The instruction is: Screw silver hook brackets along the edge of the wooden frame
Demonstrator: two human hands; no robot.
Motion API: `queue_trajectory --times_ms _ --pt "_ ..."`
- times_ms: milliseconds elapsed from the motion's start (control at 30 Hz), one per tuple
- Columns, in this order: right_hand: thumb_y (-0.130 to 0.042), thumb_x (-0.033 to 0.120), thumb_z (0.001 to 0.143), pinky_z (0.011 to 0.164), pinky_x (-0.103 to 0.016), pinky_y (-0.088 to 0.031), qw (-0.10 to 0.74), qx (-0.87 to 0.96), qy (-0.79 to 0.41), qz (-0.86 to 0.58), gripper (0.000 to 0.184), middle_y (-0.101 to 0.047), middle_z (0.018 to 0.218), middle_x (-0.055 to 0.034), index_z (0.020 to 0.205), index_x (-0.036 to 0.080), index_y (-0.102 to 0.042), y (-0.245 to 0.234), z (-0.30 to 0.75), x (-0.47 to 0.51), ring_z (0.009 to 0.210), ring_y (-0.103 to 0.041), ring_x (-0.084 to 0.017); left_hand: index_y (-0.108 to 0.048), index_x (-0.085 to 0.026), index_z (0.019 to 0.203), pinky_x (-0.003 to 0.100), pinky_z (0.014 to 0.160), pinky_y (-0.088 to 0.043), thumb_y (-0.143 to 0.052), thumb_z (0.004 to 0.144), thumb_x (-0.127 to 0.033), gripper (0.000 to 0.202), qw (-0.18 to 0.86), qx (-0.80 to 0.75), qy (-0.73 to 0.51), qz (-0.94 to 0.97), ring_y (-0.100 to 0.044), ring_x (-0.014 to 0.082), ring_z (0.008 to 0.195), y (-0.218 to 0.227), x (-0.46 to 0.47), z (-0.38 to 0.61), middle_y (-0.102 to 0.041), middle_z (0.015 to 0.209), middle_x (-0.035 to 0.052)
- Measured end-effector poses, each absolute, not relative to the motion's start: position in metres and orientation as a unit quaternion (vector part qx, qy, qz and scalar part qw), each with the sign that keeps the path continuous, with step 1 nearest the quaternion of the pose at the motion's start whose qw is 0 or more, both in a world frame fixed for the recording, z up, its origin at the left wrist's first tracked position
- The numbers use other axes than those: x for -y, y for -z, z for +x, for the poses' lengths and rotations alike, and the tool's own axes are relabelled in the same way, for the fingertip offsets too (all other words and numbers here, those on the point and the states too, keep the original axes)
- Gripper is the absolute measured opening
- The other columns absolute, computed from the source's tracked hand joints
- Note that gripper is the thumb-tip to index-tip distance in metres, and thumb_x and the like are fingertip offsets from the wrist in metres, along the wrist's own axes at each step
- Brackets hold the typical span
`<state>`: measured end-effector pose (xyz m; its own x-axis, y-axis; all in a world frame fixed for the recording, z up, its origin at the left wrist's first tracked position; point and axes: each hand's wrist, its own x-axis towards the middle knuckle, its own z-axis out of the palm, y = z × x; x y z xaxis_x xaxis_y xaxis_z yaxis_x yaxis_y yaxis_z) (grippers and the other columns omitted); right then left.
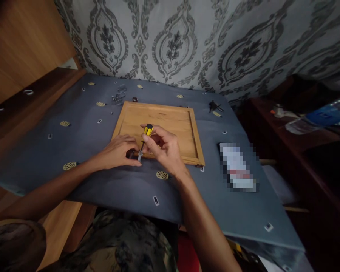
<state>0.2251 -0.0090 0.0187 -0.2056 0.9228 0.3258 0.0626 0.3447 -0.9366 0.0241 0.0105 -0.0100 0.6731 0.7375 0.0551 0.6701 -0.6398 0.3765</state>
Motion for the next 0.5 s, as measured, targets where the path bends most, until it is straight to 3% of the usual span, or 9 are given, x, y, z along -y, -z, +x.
queue_trajectory --times_ms 133,300,500 --pt "-0.086 0.052 0.077 0.047 -0.025 -0.055 0.519 0.640 -0.415 -0.386 0.036 -0.070 0.090 -0.0012 0.080 0.022 -0.066 -0.0188 0.2241 0.0096 0.052 -0.061 -0.008 -0.071 -0.019 0.090 0.041 0.088 -0.044 -0.079 0.084 -0.056 0.038 0.171 -0.390 -0.115 0.898 -0.063 0.0281 0.099 0.0103 -0.0105 0.0237 -0.068 0.095 0.0050" --pt "-0.090 0.052 0.072 0.046 -0.024 -0.054 0.527 0.602 -0.446 -0.402 0.044 -0.072 0.081 0.0007 0.080 0.024 -0.058 -0.0139 0.2203 0.0094 0.049 -0.057 -0.008 -0.071 -0.020 0.089 0.043 0.091 -0.044 -0.079 0.085 -0.053 0.034 0.188 -0.386 -0.125 0.894 -0.062 0.0292 0.104 0.0112 -0.0105 0.0236 -0.069 0.102 0.0058" --pt "-0.085 0.050 0.080 0.056 -0.026 -0.058 0.510 0.634 -0.449 -0.370 0.039 -0.069 0.078 0.0024 0.101 0.022 -0.068 -0.0175 0.2253 0.0083 0.056 -0.065 -0.010 -0.071 -0.019 0.088 0.041 0.088 -0.045 -0.080 0.084 -0.055 0.038 0.174 -0.384 -0.112 0.900 -0.063 0.0288 0.099 0.0103 -0.0113 0.0241 -0.068 0.093 0.0060"
